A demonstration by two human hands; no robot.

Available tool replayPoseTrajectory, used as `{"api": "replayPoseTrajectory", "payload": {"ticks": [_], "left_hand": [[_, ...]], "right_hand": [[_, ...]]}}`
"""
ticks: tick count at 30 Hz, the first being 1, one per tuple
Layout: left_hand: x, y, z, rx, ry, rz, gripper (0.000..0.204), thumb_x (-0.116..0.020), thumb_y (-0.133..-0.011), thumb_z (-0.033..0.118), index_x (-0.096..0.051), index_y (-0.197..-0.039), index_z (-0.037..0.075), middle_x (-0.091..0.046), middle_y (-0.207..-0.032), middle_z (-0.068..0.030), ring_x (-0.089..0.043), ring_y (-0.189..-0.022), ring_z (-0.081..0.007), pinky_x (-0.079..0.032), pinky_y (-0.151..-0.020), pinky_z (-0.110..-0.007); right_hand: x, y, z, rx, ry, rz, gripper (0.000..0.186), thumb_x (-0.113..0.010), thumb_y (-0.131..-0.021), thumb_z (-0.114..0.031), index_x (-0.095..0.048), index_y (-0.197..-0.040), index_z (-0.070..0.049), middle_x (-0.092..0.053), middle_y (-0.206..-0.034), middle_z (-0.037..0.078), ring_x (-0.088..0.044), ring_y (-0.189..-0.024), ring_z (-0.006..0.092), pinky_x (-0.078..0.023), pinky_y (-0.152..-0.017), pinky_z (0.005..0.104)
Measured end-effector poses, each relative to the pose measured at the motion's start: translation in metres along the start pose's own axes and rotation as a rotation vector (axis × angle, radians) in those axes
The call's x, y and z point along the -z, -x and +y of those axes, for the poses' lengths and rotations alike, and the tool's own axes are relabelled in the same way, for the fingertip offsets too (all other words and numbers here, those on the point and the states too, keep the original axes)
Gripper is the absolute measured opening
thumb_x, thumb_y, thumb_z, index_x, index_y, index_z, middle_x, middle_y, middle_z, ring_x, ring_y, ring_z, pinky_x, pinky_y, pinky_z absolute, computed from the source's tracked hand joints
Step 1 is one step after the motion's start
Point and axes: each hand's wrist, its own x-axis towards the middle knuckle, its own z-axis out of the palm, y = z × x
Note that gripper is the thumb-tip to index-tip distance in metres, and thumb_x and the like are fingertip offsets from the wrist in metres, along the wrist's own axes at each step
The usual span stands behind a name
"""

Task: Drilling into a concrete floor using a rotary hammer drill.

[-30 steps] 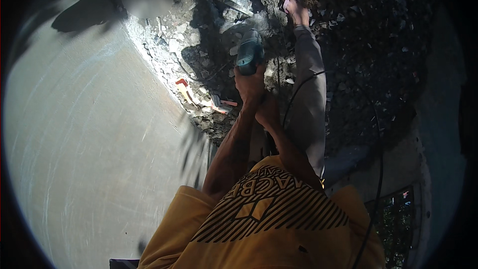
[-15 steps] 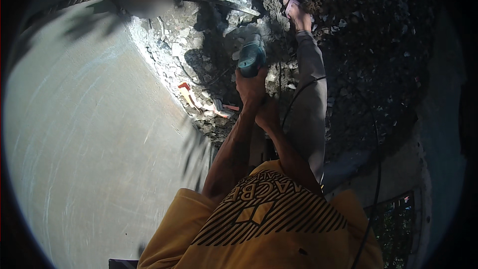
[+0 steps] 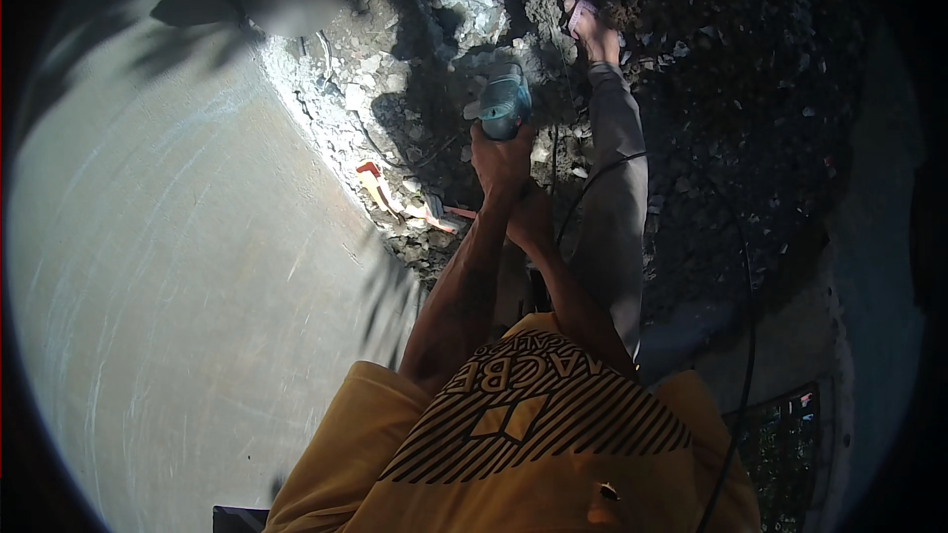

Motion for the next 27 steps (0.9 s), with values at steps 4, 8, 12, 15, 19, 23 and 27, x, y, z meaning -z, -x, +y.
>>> {"api": "replayPoseTrajectory", "payload": {"ticks": [4, 8, 12, 15, 19, 23, 27], "left_hand": [[-0.006, 0.004, 0.004, 0.002, 0.007, 0.020, 0.075, -0.079, -0.069, 0.035, -0.050, -0.128, -0.003, -0.064, -0.116, -0.0264, -0.062, -0.110, -0.0429, -0.047, -0.094, -0.048], [-0.005, 0.004, 0.006, 0.019, -0.008, -0.001, 0.076, -0.079, -0.069, 0.035, -0.049, -0.127, -0.003, -0.064, -0.116, -0.0262, -0.063, -0.110, -0.0423, -0.047, -0.094, -0.048], [-0.005, 0.007, 0.005, 0.026, -0.017, 0.024, 0.073, -0.078, -0.067, 0.037, -0.054, -0.125, 0.001, -0.063, -0.120, -0.0252, -0.062, -0.113, -0.0405, -0.048, -0.095, -0.047], [-0.002, 0.006, 0.003, -0.005, 0.006, -0.011, 0.079, -0.080, -0.068, 0.035, -0.048, -0.128, -0.006, -0.064, -0.116, -0.0282, -0.062, -0.112, -0.0426, -0.048, -0.094, -0.047], [-0.006, 0.003, 0.004, -0.015, -0.043, 0.006, 0.080, -0.080, -0.069, 0.037, -0.048, -0.129, -0.005, -0.064, -0.116, -0.0278, -0.063, -0.110, -0.0427, -0.048, -0.094, -0.047], [-0.008, 0.003, -0.002, -0.024, -0.042, -0.018, 0.083, -0.081, -0.069, 0.040, -0.047, -0.131, -0.004, -0.064, -0.116, -0.0277, -0.063, -0.110, -0.0425, -0.048, -0.095, -0.048], [-0.011, 0.004, -0.001, -0.039, -0.058, -0.020, 0.083, -0.080, -0.070, 0.040, -0.046, -0.132, -0.003, -0.064, -0.116, -0.0273, -0.063, -0.110, -0.0429, -0.048, -0.094, -0.049]], "right_hand": [[0.006, -0.001, 0.002, -0.053, 0.019, -0.005, 0.053, -0.076, -0.081, -0.034, -0.061, -0.116, 0.002, -0.070, -0.105, 0.022, -0.068, -0.106, 0.0330, -0.053, -0.086, 0.0406], [0.007, -0.005, 0.004, -0.087, 0.066, -0.049, 0.055, -0.076, -0.081, -0.034, -0.060, -0.119, 0.003, -0.069, -0.109, 0.021, -0.066, -0.109, 0.0319, -0.052, -0.088, 0.0395], [-0.001, -0.002, 0.013, -0.004, 0.112, 0.027, 0.046, -0.075, -0.082, -0.035, -0.063, -0.107, 0.002, -0.071, -0.099, 0.021, -0.069, -0.100, 0.0348, -0.053, -0.078, 0.0420], [-0.002, -0.001, 0.006, 0.039, 0.002, 0.050, 0.046, -0.076, -0.081, -0.035, -0.064, -0.106, 0.002, -0.071, -0.098, 0.021, -0.069, -0.099, 0.0345, -0.053, -0.077, 0.0421], [-0.002, -0.001, 0.009, 0.020, -0.026, 0.056, 0.044, -0.077, -0.080, -0.033, -0.064, -0.104, 0.002, -0.071, -0.096, 0.021, -0.070, -0.098, 0.0338, -0.053, -0.076, 0.0418], [-0.001, 0.000, 0.012, 0.017, 0.022, 0.036, 0.045, -0.079, -0.079, -0.025, -0.062, -0.110, 0.003, -0.071, -0.099, 0.017, -0.070, -0.098, 0.0269, -0.052, -0.081, 0.0390], [-0.001, -0.001, 0.009, 0.089, -0.051, 0.075, 0.041, -0.079, -0.078, -0.023, -0.064, -0.105, 0.003, -0.071, -0.096, 0.017, -0.070, -0.096, 0.0259, -0.052, -0.079, 0.0380]]}}
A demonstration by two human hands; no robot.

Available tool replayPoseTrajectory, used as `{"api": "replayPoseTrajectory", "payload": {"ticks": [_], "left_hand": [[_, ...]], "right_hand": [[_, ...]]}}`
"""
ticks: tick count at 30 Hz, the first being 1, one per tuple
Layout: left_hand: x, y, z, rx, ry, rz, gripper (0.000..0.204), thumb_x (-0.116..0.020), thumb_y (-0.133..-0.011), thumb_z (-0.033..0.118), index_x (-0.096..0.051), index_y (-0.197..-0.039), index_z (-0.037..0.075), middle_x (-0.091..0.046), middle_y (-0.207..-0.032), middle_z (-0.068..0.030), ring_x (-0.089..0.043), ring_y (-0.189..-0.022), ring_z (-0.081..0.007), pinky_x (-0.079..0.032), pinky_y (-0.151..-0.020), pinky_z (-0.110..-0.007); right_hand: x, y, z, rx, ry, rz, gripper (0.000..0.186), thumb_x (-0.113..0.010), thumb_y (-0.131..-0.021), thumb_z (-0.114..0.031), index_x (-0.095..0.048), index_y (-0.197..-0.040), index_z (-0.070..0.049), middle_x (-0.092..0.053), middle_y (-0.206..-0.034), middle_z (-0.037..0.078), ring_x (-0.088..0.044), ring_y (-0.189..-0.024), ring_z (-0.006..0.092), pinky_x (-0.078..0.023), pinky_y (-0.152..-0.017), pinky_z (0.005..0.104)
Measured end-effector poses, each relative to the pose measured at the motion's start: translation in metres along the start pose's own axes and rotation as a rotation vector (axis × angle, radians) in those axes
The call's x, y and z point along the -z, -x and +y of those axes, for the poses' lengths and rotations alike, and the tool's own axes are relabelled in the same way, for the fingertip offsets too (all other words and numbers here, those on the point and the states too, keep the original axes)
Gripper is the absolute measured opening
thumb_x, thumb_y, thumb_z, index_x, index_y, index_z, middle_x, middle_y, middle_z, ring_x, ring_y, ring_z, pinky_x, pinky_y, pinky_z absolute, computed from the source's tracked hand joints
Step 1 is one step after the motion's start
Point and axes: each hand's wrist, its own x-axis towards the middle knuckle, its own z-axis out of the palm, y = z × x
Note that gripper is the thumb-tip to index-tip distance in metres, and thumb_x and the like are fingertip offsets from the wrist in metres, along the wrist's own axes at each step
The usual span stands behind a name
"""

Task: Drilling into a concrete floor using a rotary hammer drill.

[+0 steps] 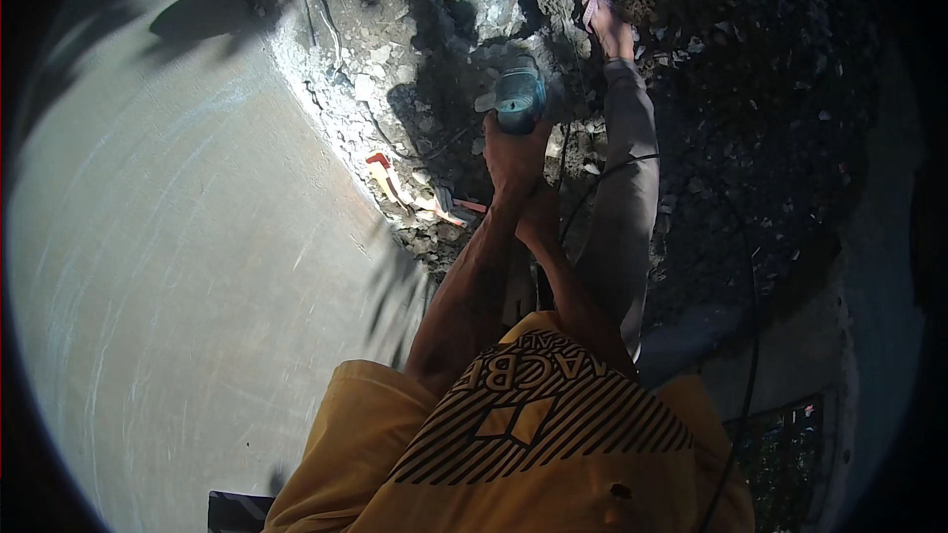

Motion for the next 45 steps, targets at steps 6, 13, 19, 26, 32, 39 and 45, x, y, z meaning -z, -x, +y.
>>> {"api": "replayPoseTrajectory", "payload": {"ticks": [6, 13, 19, 26, 32, 39, 45], "left_hand": [[-0.008, 0.002, -0.004, -0.040, -0.010, 0.024, 0.078, -0.079, -0.071, 0.037, -0.047, -0.130, -0.003, -0.065, -0.115, -0.0269, -0.063, -0.110, -0.0436, -0.048, -0.095, -0.049], [-0.006, -0.001, -0.006, -0.034, -0.033, 0.028, 0.075, -0.078, -0.072, 0.036, -0.048, -0.129, -0.003, -0.065, -0.114, -0.0268, -0.063, -0.109, -0.0442, -0.048, -0.095, -0.048], [-0.009, -0.004, -0.001, -0.005, -0.076, -0.009, 0.083, -0.077, -0.072, 0.040, -0.042, -0.134, -0.003, -0.065, -0.113, -0.0284, -0.063, -0.109, -0.0446, -0.047, -0.096, -0.049], [-0.014, -0.002, 0.002, -0.057, -0.057, -0.040, 0.083, -0.075, -0.069, 0.037, -0.041, -0.134, -0.003, -0.066, -0.109, -0.0290, -0.065, -0.105, -0.0450, -0.048, -0.094, -0.048], [-0.017, -0.003, 0.002, -0.074, -0.094, -0.020, 0.082, -0.074, -0.068, 0.037, -0.041, -0.132, -0.003, -0.068, -0.104, -0.0282, -0.066, -0.101, -0.0459, -0.049, -0.091, -0.049], [-0.027, 0.004, 0.009, -0.073, 0.009, -0.051, 0.072, -0.076, -0.068, 0.033, -0.050, -0.126, -0.001, -0.066, -0.111, -0.0246, -0.064, -0.108, -0.0430, -0.048, -0.093, -0.047], [-0.049, 0.002, -0.029, -0.071, -0.024, -0.063, 0.084, -0.074, -0.069, 0.030, -0.040, -0.141, 0.003, -0.067, -0.110, -0.0248, -0.065, -0.104, -0.0418, -0.048, -0.092, -0.049]], "right_hand": [[0.001, -0.002, 0.013, 0.013, 0.019, 0.019, 0.036, -0.077, -0.080, -0.019, -0.065, -0.106, 0.002, -0.072, -0.094, 0.016, -0.070, -0.094, 0.0239, -0.052, -0.079, 0.0374], [0.004, 0.001, -0.006, -0.040, 0.019, -0.001, 0.032, -0.074, -0.083, -0.019, -0.066, -0.103, 0.003, -0.071, -0.094, 0.018, -0.070, -0.094, 0.0241, -0.052, -0.077, 0.0377], [0.005, 0.001, -0.006, -0.055, 0.073, 0.018, 0.031, -0.075, -0.083, -0.020, -0.066, -0.100, 0.005, -0.071, -0.093, 0.018, -0.070, -0.093, 0.0240, -0.052, -0.076, 0.0379], [0.003, 0.001, 0.001, -0.107, 0.003, 0.042, 0.037, -0.076, -0.083, -0.023, -0.065, -0.107, 0.003, -0.072, -0.095, 0.016, -0.069, -0.094, 0.0225, -0.051, -0.077, 0.0366], [0.005, -0.004, 0.003, -0.129, 0.078, -0.001, 0.040, -0.076, -0.082, -0.026, -0.065, -0.109, 0.001, -0.072, -0.098, 0.015, -0.069, -0.096, 0.0235, -0.052, -0.078, 0.0370], [0.014, -0.012, 0.027, -0.126, 0.149, -0.007, 0.042, -0.075, -0.082, -0.029, -0.064, -0.110, 0.001, -0.071, -0.100, 0.017, -0.069, -0.099, 0.0284, -0.052, -0.079, 0.0386], [-0.002, -0.006, 0.075, -0.025, 0.234, 0.088, 0.045, -0.075, -0.083, -0.031, -0.064, -0.113, 0.000, -0.070, -0.105, 0.018, -0.068, -0.102, 0.0282, -0.052, -0.082, 0.0389]]}}
